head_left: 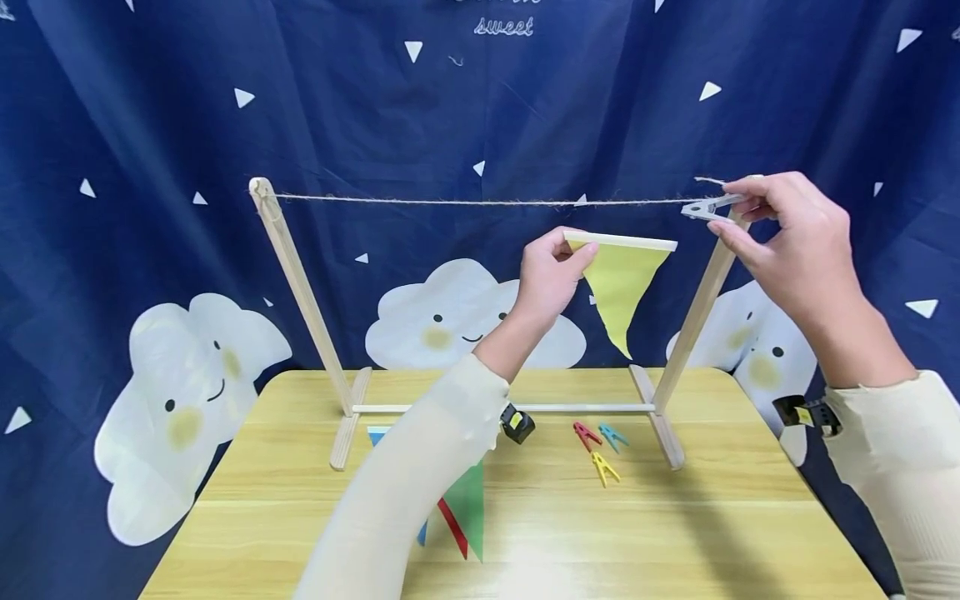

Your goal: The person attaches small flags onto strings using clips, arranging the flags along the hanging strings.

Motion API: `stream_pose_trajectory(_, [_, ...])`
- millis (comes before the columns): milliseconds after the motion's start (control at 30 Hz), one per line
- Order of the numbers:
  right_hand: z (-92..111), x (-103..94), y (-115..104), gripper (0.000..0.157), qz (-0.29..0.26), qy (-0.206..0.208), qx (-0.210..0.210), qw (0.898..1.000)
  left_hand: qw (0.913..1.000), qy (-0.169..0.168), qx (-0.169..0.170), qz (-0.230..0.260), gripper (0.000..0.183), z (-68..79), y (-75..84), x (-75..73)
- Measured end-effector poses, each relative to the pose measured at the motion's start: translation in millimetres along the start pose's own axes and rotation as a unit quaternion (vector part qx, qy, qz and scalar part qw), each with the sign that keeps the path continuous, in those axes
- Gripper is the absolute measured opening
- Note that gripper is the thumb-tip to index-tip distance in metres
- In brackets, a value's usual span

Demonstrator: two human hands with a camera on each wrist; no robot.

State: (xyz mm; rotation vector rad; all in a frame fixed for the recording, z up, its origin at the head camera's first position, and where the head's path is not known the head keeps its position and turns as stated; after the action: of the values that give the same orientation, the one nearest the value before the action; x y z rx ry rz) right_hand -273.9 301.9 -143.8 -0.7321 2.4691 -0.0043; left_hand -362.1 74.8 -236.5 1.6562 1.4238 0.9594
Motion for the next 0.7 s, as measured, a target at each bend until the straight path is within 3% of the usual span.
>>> stream_pose_trajectory(233, [-9,-3.3,1,0.038,0.015,-0.004,0.010,1.000,0.9997,0.010,0.002,-0.021,0.012,-4.8,0.2,7.7])
stream_pose_trajectory(400, [-16,-4.6,0,0.037,0.028,-0.008,-0.012,1.000,0.9991,0.014,0.008,-0.040,0.012,-8.0,1.1,11.5])
stream_pose_trajectory(700, [-29,-4.8,-3,0.039,0.050,-0.025,-0.024,0.998,0.9993,0.029,-0.011,-0.019,0.012,-13.3,-2.0,21.6])
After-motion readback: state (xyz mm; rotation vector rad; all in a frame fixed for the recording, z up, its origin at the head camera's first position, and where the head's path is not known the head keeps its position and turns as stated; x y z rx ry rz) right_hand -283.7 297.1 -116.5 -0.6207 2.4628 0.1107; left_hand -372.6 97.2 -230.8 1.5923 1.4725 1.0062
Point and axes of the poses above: each hand's wrist, its own z-axis away from the middle knuckle, its own x-axis out of the palm, y = z × x, the point moved 8 cm from there along -z, towards the middle knuckle
